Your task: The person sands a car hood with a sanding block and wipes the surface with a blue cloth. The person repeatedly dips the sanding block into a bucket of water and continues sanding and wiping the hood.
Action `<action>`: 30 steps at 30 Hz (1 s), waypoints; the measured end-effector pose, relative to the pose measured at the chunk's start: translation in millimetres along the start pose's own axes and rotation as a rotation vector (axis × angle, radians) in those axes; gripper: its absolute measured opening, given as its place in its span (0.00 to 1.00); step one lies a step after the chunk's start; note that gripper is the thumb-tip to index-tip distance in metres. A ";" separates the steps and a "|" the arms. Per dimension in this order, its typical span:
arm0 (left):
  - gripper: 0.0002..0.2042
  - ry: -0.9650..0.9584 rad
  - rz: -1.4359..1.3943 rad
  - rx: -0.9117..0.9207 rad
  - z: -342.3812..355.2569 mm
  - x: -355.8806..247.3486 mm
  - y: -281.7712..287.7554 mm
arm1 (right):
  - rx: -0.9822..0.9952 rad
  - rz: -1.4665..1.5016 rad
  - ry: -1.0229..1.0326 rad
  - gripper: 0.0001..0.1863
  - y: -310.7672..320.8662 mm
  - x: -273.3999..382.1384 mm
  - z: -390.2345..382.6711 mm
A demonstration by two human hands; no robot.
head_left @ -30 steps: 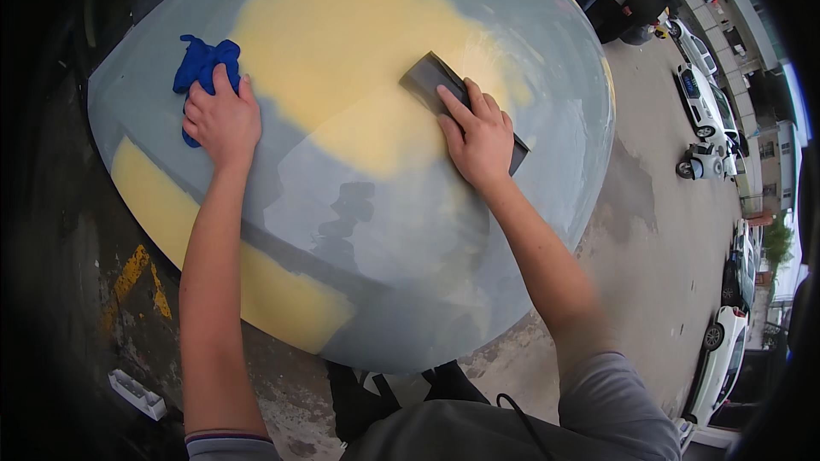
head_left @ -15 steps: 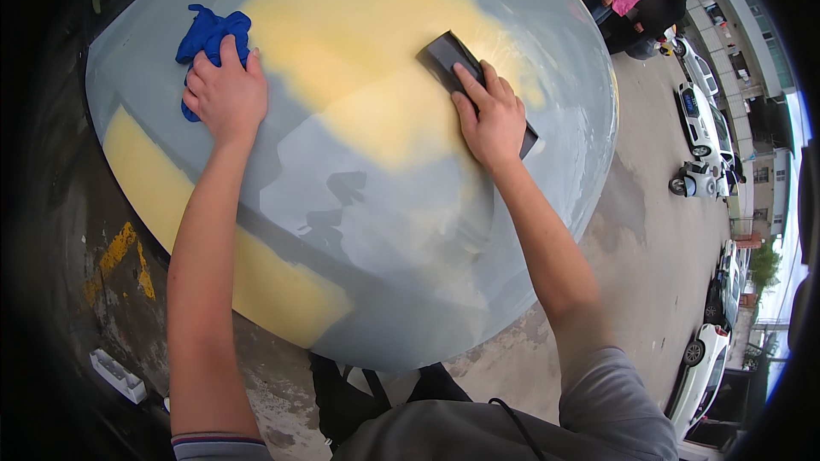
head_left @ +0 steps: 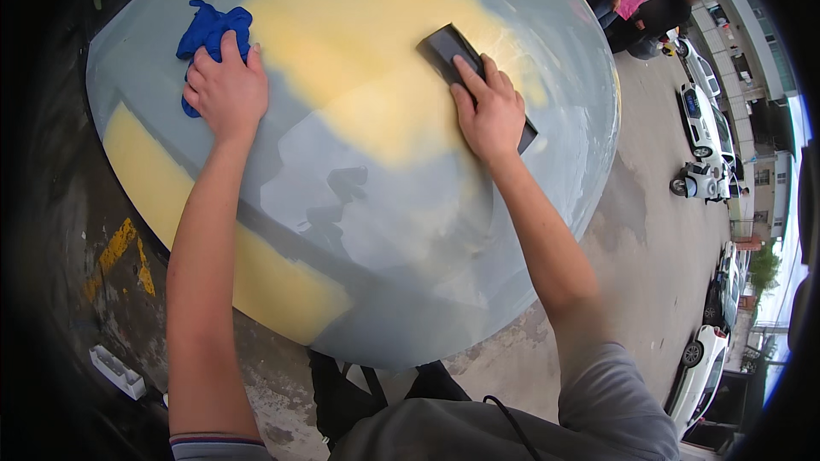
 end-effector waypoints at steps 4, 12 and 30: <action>0.28 0.009 0.023 -0.037 1.5 16.0 3.6 | 0.098 0.034 0.149 0.32 63.8 47.2 -150.5; 0.27 -0.019 -0.062 -0.072 9.0 -33.3 0.5 | -0.022 -0.144 -0.154 0.22 -21.4 -62.4 121.9; 0.27 -0.029 -0.015 -0.046 3.8 -15.0 -2.3 | -0.033 -0.067 -0.049 0.24 -14.3 -85.1 93.9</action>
Point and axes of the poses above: each hand's wrist, its own z-axis towards the middle knuckle, its own y-axis out of the back of the hand, x = y × z, the point moved 6 cm from there along z, towards the middle knuckle, and after that the axes turned 14 degrees about -y, right-handed, at the moved point
